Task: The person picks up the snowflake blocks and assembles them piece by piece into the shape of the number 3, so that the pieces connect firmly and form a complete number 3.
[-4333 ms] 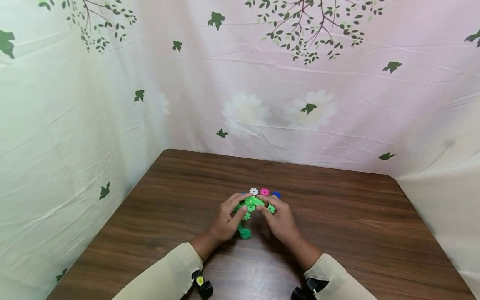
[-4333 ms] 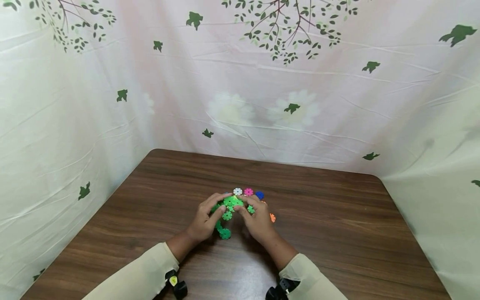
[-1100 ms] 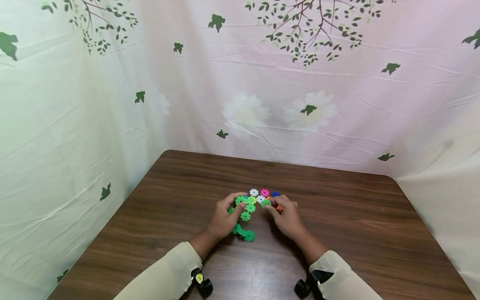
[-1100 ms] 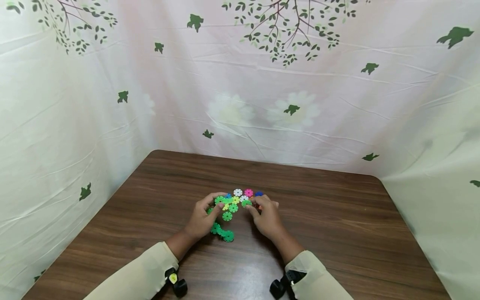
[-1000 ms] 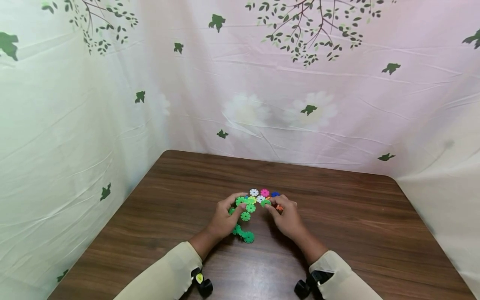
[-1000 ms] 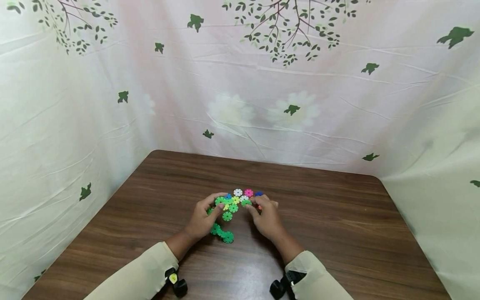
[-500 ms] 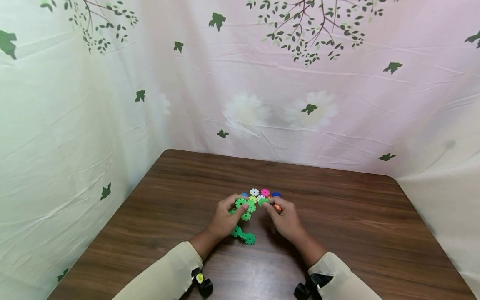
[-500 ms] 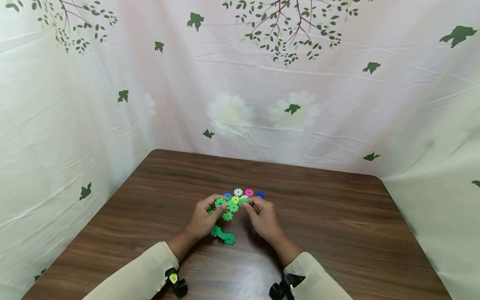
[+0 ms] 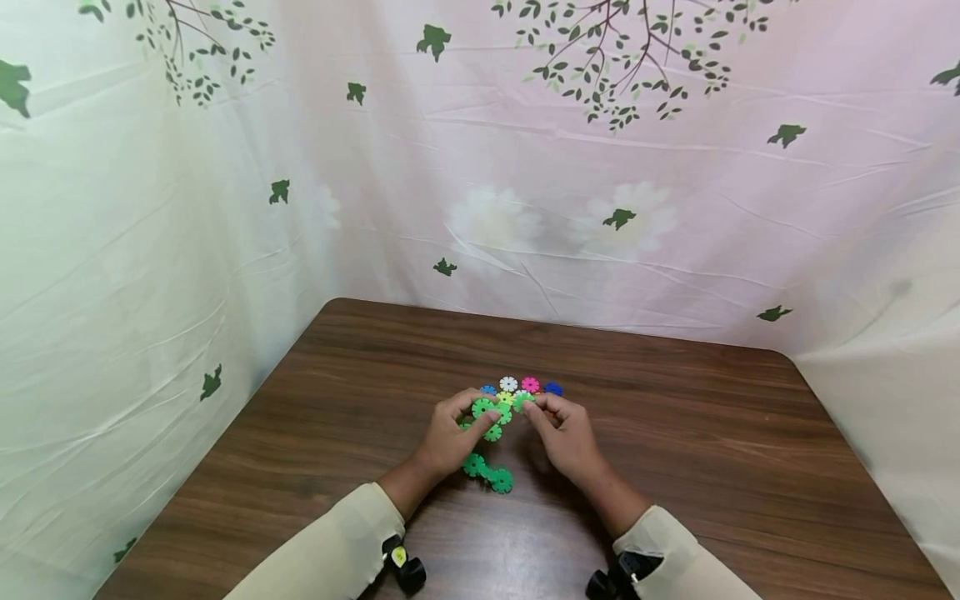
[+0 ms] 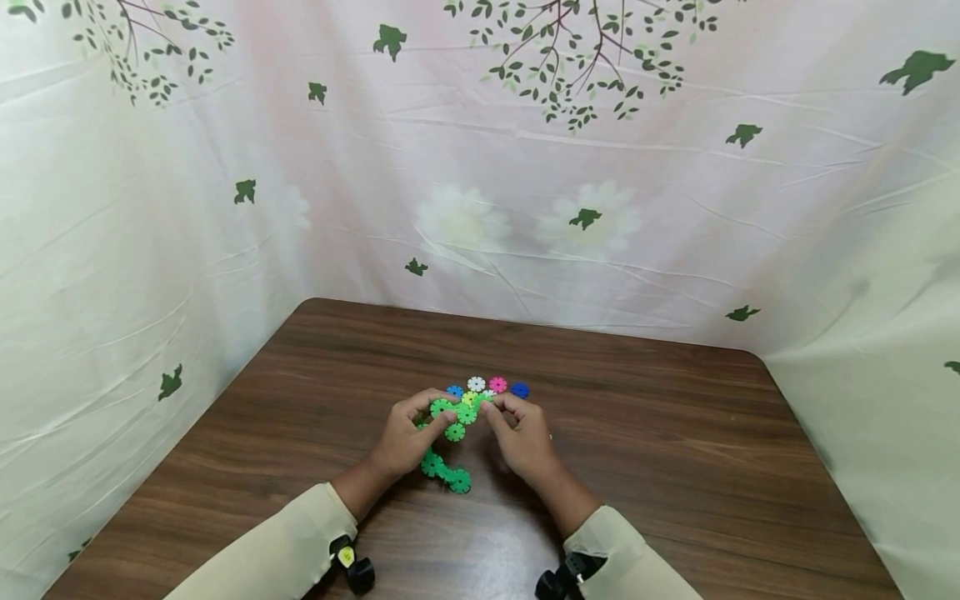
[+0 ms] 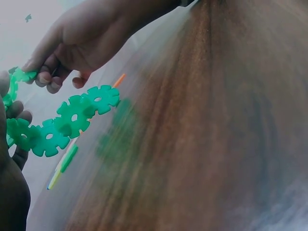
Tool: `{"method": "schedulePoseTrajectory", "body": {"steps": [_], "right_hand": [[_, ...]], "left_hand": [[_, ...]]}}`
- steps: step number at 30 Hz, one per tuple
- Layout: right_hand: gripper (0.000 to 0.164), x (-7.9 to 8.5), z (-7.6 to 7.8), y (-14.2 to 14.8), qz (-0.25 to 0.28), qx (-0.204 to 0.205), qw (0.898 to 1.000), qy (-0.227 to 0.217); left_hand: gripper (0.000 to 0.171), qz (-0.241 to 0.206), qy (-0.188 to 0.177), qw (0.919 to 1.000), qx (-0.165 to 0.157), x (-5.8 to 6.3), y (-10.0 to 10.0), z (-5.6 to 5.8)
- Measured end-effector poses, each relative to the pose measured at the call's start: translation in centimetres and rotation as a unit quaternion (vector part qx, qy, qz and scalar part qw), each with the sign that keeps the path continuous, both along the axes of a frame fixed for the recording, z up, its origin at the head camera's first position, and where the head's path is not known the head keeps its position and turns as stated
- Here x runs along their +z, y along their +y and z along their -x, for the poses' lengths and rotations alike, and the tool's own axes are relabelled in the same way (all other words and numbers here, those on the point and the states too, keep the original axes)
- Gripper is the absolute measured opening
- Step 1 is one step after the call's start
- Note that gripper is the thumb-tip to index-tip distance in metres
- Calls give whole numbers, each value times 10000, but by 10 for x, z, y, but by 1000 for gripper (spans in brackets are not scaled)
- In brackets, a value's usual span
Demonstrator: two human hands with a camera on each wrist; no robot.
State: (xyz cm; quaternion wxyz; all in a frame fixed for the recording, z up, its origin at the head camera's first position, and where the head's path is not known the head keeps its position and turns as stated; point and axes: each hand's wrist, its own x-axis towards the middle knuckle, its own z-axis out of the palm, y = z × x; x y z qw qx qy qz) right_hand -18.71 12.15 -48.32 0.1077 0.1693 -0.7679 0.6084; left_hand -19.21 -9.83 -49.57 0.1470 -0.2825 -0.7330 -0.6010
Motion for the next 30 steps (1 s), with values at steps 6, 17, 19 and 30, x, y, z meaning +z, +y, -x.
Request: {"method": "schedulePoseTrajectory", "body": {"steps": [6,17,19,30], "right_hand": [[21,1,-2,-2,51,-23,9997,-249],[23,2,-6,-9,18,-32,9997,-228],[23,2,-8,-10,5,-79,9997,-216],[25,4,-12,-13,94,-162,9998,-90]], "left_hand": [[16,-36,38,10000,-81,-2,1,0],[16,23,17,10000,-67,-4,0,0],[16,14,10,10000,-89,-3,0,-1],[17,11,-209,9995,-233,-1,2,-3]]}}
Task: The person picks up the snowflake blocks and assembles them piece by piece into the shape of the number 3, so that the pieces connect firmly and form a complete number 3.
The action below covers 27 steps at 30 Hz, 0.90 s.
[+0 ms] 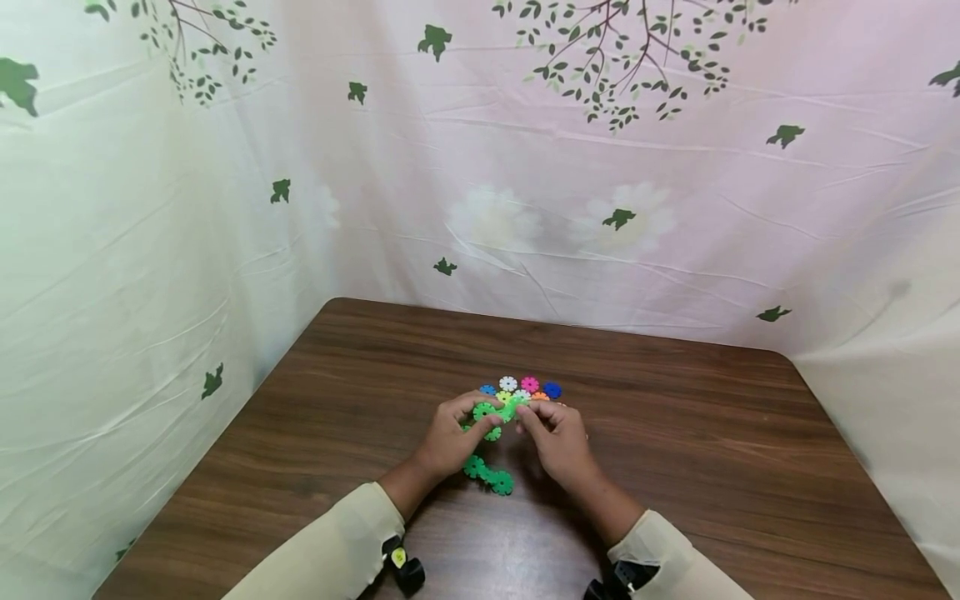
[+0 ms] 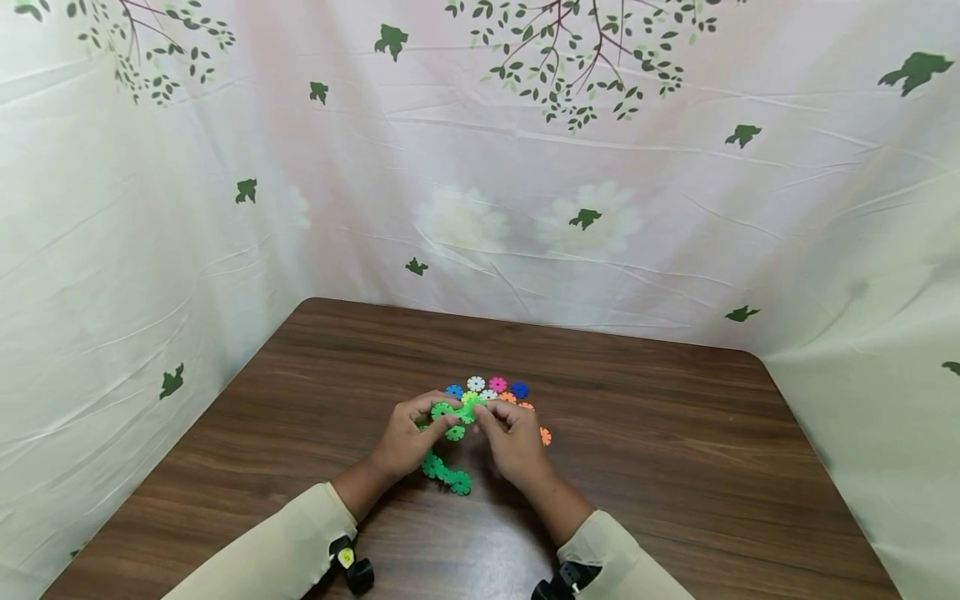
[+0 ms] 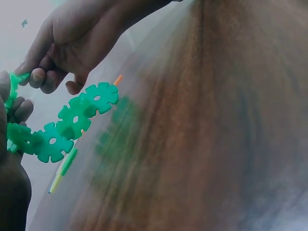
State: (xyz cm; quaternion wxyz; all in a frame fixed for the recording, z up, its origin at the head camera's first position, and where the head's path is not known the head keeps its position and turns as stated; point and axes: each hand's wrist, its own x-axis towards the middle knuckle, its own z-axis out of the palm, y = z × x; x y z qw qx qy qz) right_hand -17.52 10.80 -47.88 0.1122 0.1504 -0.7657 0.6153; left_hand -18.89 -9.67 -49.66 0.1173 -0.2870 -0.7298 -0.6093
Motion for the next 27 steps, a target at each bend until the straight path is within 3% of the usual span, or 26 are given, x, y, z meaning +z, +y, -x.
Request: {"method": "schedulePoseTrajectory", "body": {"steps": [7,18,23,27], "right_hand": [[30,1,-4,-3,-63,-18,9999,-95],[26,-2,-3,-4,55,30,9998,164],[12,-7,3,0,-90,2,9999,107],[12,-11,10,4,-41,47,10000,62]], "left_hand": [[17,-28,211,9997,-75,0,0,-1],[18,-160,563,9982,-106,-2,1,2],[19,-454,456,9979,-34,-1,0,2],[21,-541,245,9982,31,-2,-2,3]]}}
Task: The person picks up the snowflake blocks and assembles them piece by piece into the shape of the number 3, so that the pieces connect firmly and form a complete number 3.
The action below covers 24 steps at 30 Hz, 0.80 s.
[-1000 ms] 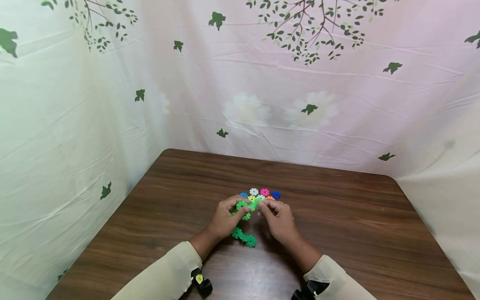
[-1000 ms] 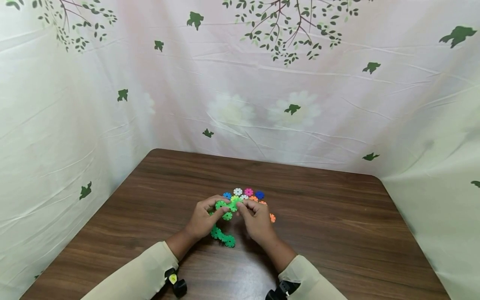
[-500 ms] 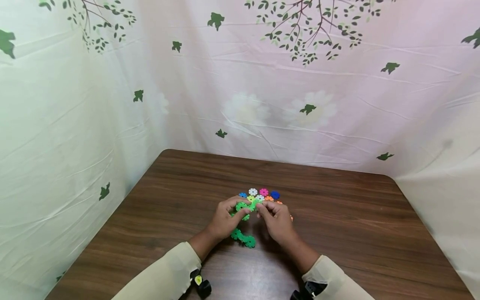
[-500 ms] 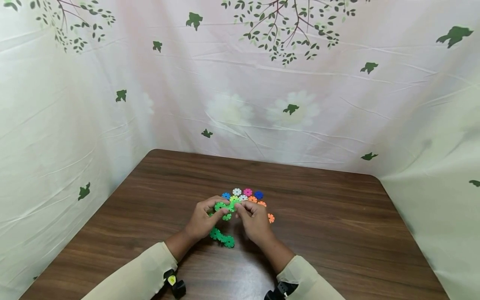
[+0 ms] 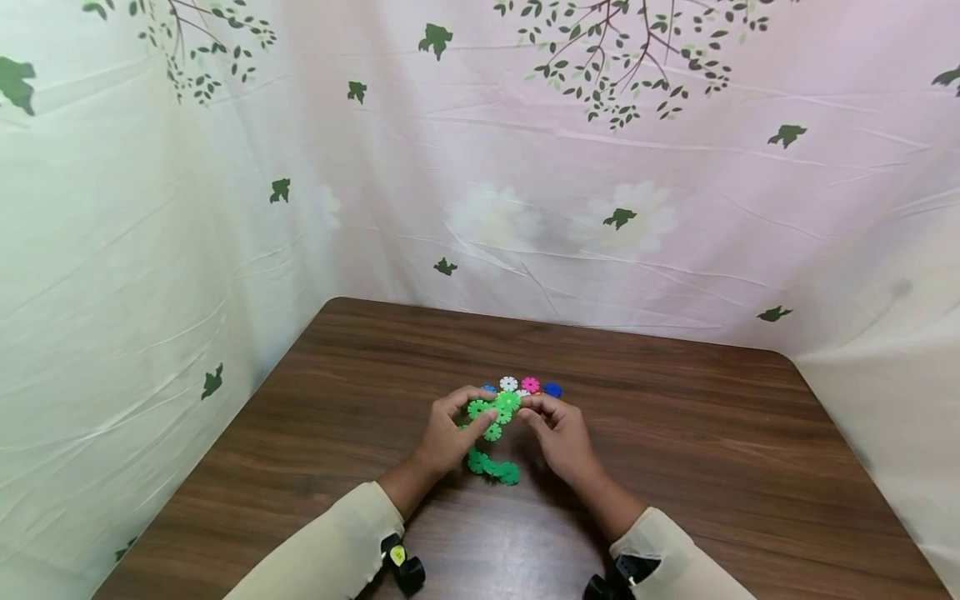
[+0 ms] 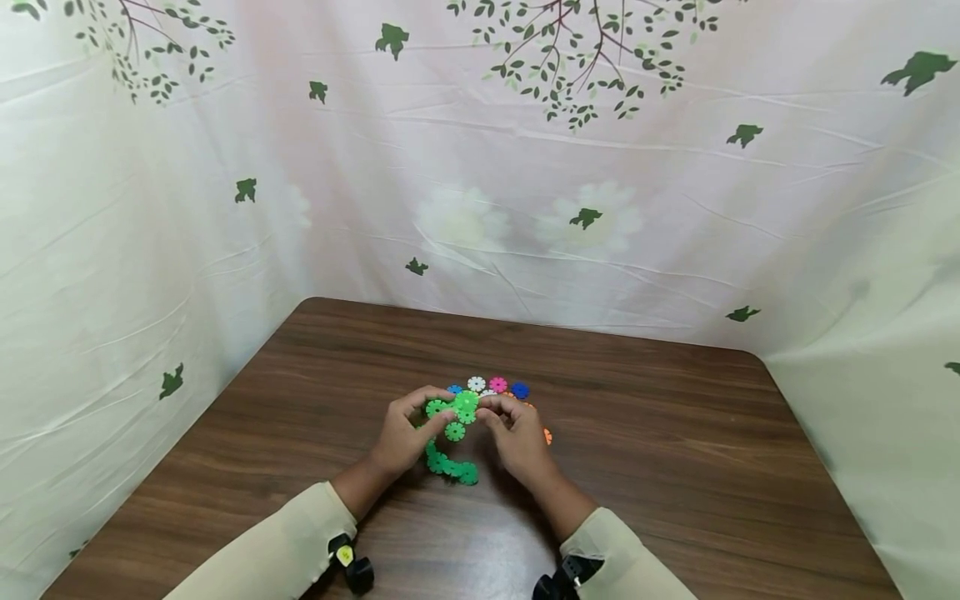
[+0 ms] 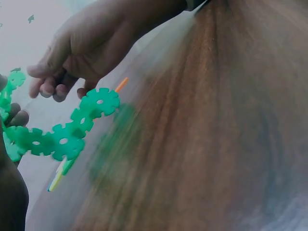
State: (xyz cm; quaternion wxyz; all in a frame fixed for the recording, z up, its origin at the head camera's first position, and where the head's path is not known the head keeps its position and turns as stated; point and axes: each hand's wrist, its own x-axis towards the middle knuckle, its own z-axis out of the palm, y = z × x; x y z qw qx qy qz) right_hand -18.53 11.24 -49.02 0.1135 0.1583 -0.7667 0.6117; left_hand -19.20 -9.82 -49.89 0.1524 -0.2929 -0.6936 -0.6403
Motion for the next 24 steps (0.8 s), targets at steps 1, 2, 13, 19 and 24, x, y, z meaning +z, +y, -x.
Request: {"method": "schedulePoseTrajectory", "body": {"steps": [1,2,13,19,24], "right_hand": [[13,-1,1,1,19,35,10000,-15],[15,-1,2,2,9,46,10000,-42],[16,-4,9,7,-384,-86,9991,-140],[16,-7,13,7,-654,-94,9976,-183],[17,-9,15,7,-826,-91,9965,-88]], "left_hand": [[22,-22,-63,10000,5,0,0,0],[22,-49,-102,9999,2,0,-1,0],[22,-170,-55,9998,-42,0,-3,3],[21,-251,-36,9996,-157,-1,-3,4],[22,-252,-19,9995,-196,-1,-3,5]]}}
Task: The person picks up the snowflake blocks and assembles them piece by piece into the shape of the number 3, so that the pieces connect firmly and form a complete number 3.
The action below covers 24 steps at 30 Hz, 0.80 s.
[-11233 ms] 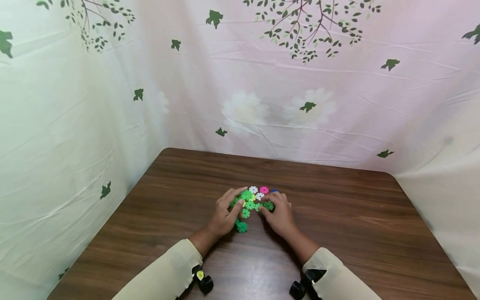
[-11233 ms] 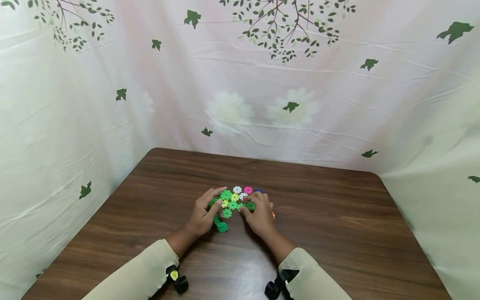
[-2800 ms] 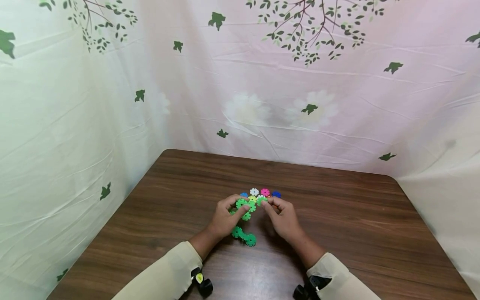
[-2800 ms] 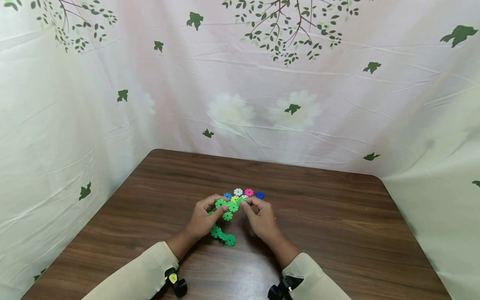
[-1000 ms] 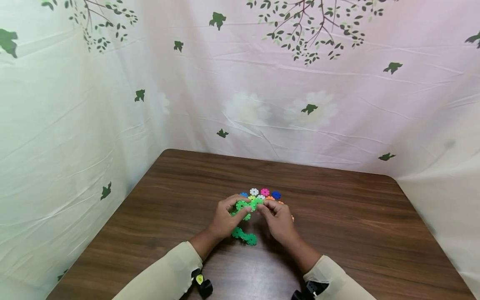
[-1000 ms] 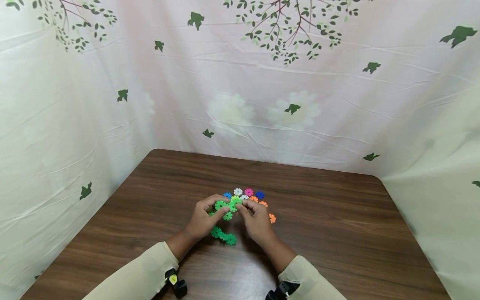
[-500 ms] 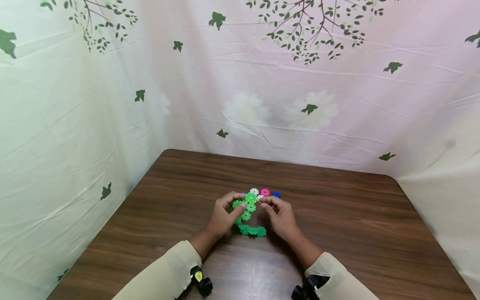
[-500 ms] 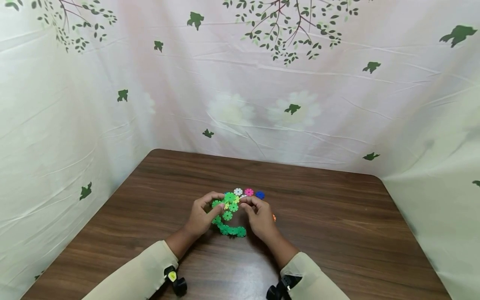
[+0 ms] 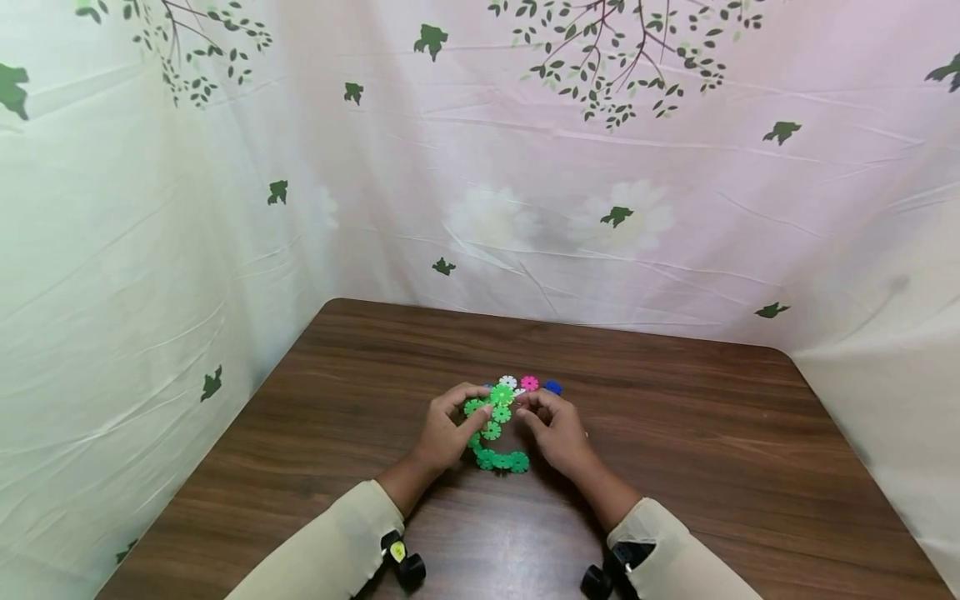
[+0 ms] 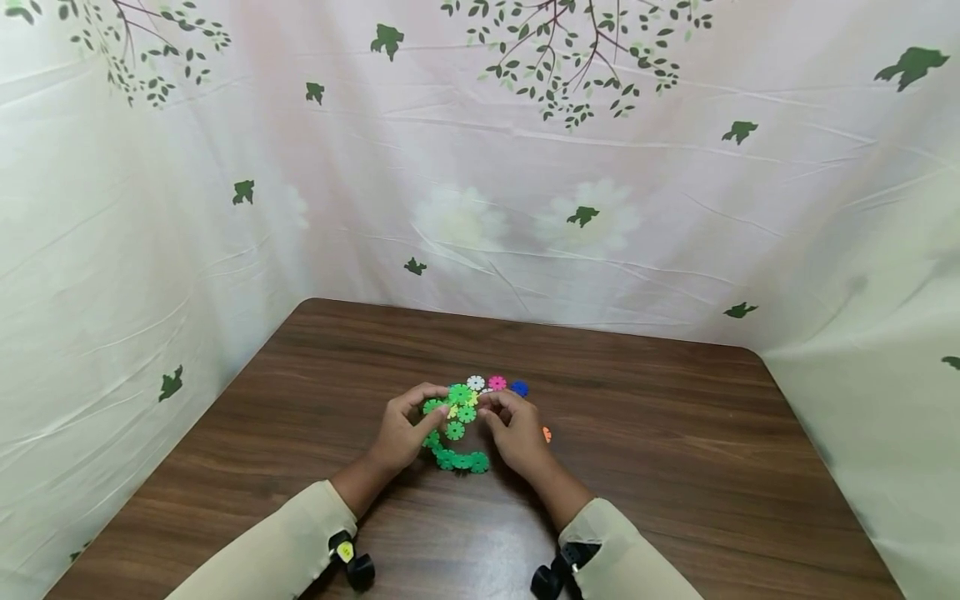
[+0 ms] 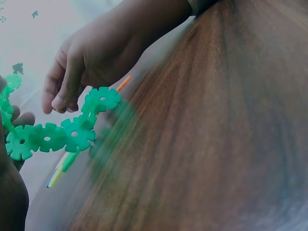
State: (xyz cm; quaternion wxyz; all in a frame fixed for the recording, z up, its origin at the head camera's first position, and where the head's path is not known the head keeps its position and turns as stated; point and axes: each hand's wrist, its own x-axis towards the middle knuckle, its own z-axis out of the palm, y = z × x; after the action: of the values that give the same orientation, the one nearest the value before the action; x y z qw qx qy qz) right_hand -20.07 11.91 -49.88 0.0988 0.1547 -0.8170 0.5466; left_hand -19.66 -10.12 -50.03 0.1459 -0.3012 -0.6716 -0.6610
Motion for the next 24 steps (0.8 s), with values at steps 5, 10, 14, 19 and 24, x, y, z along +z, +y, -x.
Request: {"method": "schedulePoseTrajectory", "body": {"steps": [5,10,14,19,24], "right_hand": [[19,-4,4,0,-295,-69,9990,320],[17,-6,9,-1,-787,-111,9929,884],[16,-7,13,-2,-1262,-83,9872,973],[14,-6,17,-5,-1638,-65,9835,766],[16,-9,18,-4,-2147,156,9748,587]], "left_hand": [[23,-36,13,10000,-13,-2,-1,2],[24,-63,56,10000,-7,-2,-2,5],[26,-2,-31,10000,18,-1,-5,5],[27,20,-156,9998,99,0,-6,5],[30,39,-223,9997,73,2,-6,5]]}}
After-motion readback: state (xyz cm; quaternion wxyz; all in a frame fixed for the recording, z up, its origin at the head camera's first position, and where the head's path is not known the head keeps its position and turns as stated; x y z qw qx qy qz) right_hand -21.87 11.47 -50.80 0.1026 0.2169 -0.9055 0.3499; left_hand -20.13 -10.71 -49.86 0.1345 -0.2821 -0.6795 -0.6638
